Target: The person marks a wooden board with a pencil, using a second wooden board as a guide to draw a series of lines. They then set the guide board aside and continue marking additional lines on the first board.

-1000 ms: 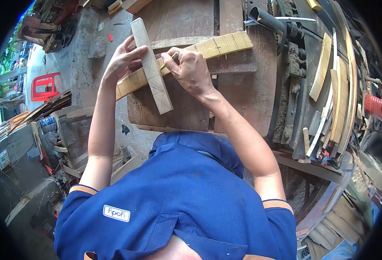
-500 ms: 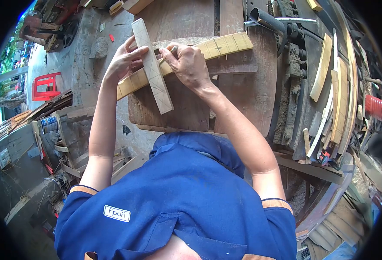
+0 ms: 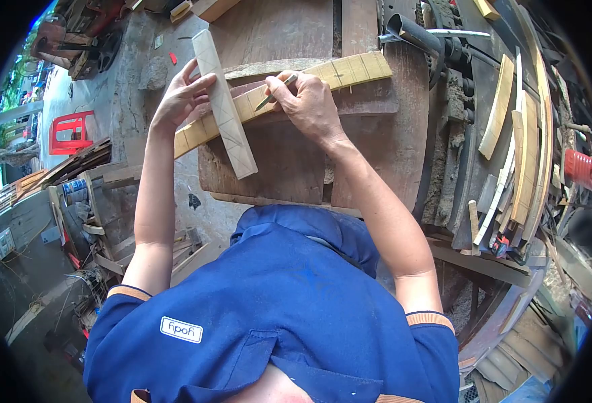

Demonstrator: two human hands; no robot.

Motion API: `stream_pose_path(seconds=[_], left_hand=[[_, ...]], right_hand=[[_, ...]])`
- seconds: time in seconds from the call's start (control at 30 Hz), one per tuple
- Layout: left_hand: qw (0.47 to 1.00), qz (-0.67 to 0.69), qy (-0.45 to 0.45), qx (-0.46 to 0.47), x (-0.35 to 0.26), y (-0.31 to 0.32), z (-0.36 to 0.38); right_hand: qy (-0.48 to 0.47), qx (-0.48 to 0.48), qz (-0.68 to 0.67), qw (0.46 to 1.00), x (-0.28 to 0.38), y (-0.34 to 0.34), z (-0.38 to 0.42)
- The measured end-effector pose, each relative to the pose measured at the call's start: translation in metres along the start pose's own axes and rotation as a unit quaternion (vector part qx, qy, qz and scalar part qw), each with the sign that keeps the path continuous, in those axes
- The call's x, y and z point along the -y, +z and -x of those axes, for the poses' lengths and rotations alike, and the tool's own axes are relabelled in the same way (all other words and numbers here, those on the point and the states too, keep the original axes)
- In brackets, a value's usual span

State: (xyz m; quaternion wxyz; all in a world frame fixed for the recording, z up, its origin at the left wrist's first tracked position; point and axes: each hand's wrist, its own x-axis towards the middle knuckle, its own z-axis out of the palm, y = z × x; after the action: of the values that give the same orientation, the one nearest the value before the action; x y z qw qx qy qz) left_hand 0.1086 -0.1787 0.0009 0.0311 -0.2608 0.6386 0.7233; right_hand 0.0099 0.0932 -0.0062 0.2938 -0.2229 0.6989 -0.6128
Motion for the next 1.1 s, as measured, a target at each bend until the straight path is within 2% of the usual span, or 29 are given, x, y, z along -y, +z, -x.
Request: stream_pose_path(seconds=[0.33,1.1], left_hand=[[1.000,-0.008,-0.010,-0.013,0.005,-0.015,0.005],[1.000,-0.017,-0.001,-0.013,0.009,-0.002,-0.002]], right_hand=[[-0.009,-0.020,-0.057,0.998,-0.003,-0.002,-0.003],[-0.004,-0.007,-0.035,0.999,-0.003,-0.001,-0.001]])
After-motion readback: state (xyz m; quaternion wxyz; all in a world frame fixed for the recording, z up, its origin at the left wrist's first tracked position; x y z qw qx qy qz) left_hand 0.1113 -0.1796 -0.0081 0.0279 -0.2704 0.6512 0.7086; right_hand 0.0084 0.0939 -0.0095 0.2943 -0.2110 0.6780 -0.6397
